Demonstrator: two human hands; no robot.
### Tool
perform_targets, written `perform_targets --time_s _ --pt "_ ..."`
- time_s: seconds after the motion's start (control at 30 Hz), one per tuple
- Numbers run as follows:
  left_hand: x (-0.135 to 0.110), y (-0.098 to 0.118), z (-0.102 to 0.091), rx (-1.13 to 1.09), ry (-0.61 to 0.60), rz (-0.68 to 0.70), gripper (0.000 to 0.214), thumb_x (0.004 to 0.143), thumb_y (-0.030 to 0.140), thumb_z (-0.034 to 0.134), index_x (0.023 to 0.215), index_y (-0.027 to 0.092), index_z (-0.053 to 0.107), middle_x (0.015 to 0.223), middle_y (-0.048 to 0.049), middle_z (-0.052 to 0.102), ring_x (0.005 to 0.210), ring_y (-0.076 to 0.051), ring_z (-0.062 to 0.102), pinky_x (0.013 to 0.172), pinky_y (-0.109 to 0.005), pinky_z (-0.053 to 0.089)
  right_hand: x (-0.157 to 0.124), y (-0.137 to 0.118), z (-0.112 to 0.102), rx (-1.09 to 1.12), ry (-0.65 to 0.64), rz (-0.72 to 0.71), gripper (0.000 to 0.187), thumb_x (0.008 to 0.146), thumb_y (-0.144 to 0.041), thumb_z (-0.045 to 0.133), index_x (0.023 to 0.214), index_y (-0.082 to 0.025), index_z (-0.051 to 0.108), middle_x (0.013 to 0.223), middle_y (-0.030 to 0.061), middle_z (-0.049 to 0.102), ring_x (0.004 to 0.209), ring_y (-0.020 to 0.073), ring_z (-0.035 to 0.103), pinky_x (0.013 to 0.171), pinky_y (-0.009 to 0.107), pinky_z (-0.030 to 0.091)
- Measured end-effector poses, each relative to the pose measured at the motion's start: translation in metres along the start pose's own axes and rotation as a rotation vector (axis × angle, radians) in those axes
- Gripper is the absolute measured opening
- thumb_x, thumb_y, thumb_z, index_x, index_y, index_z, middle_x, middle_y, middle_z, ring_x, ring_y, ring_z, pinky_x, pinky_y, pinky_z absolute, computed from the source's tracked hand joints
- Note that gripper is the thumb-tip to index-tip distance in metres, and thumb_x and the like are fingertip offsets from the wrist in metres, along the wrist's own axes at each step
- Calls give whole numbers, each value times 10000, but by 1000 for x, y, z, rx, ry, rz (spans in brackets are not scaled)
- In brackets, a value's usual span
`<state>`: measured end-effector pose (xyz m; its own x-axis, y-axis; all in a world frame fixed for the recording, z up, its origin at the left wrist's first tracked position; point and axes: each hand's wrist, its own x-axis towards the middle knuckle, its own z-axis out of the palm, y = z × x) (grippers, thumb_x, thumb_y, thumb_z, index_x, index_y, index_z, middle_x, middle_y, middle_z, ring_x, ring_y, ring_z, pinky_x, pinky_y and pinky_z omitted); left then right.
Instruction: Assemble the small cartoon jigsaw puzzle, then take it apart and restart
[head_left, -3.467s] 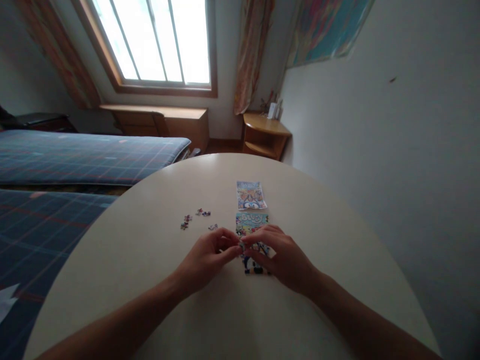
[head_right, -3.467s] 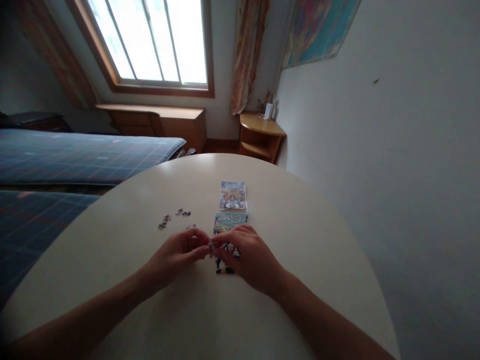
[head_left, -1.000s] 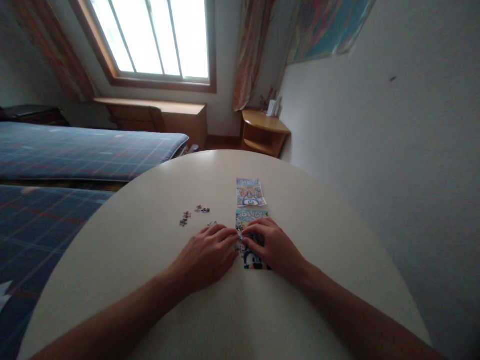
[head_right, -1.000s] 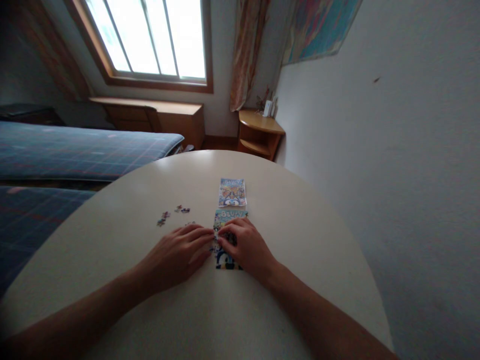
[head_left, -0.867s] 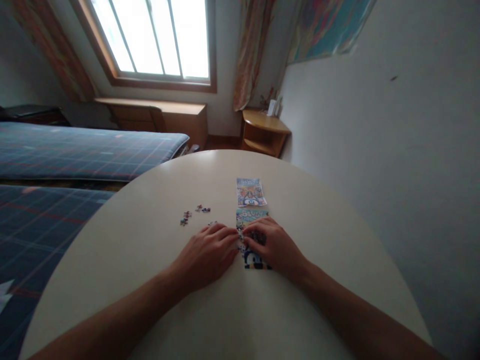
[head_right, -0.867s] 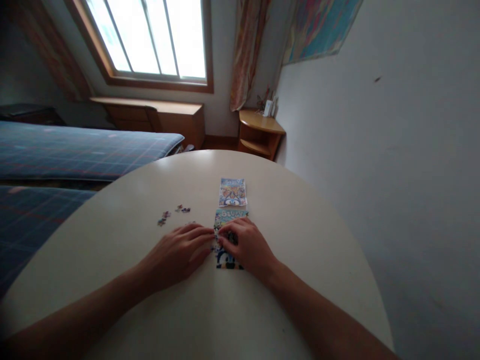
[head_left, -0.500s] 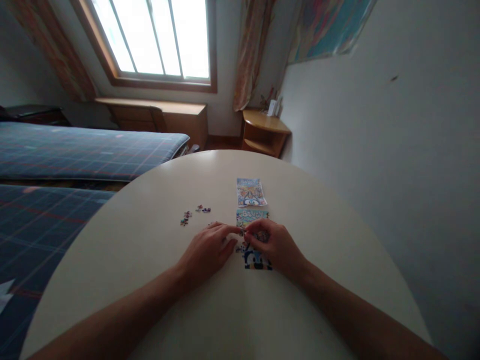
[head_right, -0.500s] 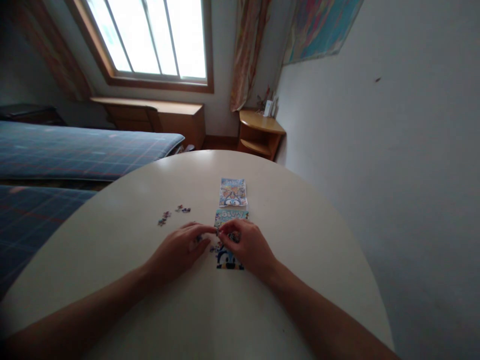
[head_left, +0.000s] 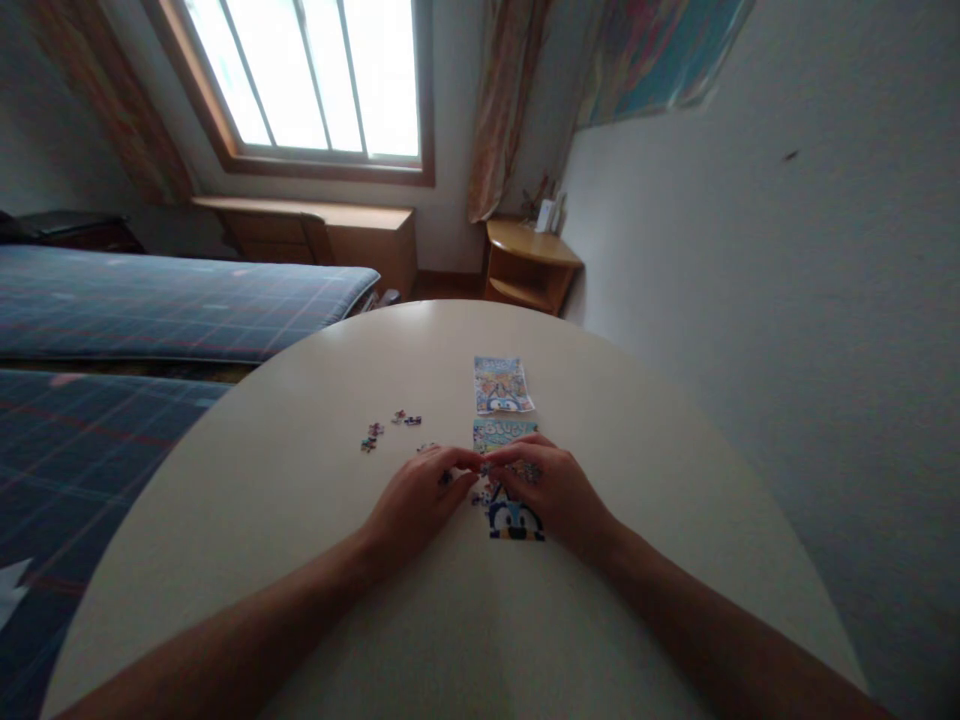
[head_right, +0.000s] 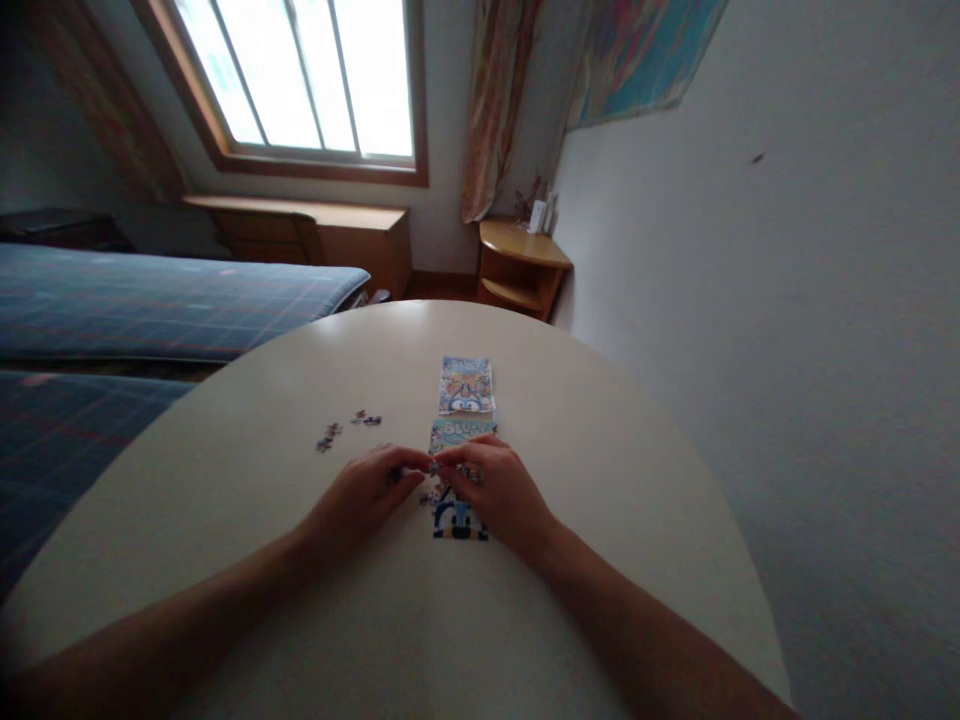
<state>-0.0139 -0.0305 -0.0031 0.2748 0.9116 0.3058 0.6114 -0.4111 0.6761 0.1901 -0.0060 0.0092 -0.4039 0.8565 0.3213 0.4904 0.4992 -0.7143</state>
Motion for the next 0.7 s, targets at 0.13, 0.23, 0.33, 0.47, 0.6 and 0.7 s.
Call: perform_targets --time_s 0.13,0.23,0.33,0.47,0.6,0.7 --pt "3 1 1 22 11 -38 115 887 222 589 954 231 682 889 -10 736 836 -174 676 813 -316 535 0 0 2 -11 -8 -27 155 889 -237 639 1003 -249 743 913 47 741 910 195 685 844 345 542" --pt "4 3 0 58 26 -41 127 863 183 599 946 232 681 884 -10 732 859 -187 668 834 -340 531 0 1 3 -25 -7 -22 142 888 -249 643 998 -246 733 911 39 740 906 192 682 854 345 534" --pt "5 4 0 72 25 -33 130 857 164 599 927 236 681 874 -8 726 876 -194 660 855 -358 525 0 1 4 -29 -14 -11 103 885 -239 649 945 -240 732 914 35 738 911 189 673 865 342 526" --pt "5 2 1 43 37 -28 120 856 156 600 918 228 673 873 -9 719 880 -190 654 838 -341 525 0 -1 3 -24 -5 -7 87 879 -227 653 920 -230 730 901 35 734 901 184 672 855 332 524" --pt "5 -1 1 11 45 -48 112 874 178 578 938 220 660 878 -12 719 848 -178 662 826 -332 529 -1 -2 3 -16 -17 -31 166 876 -222 648 1026 -239 717 912 35 732 935 189 672 868 336 524" --pt "4 0 2 -7 46 -61 114 864 181 587 949 219 653 871 -9 722 837 -177 669 797 -323 536 0 -3 3 -5 -23 -58 188 886 -213 632 1053 -245 713 945 36 736 973 191 666 882 339 518"
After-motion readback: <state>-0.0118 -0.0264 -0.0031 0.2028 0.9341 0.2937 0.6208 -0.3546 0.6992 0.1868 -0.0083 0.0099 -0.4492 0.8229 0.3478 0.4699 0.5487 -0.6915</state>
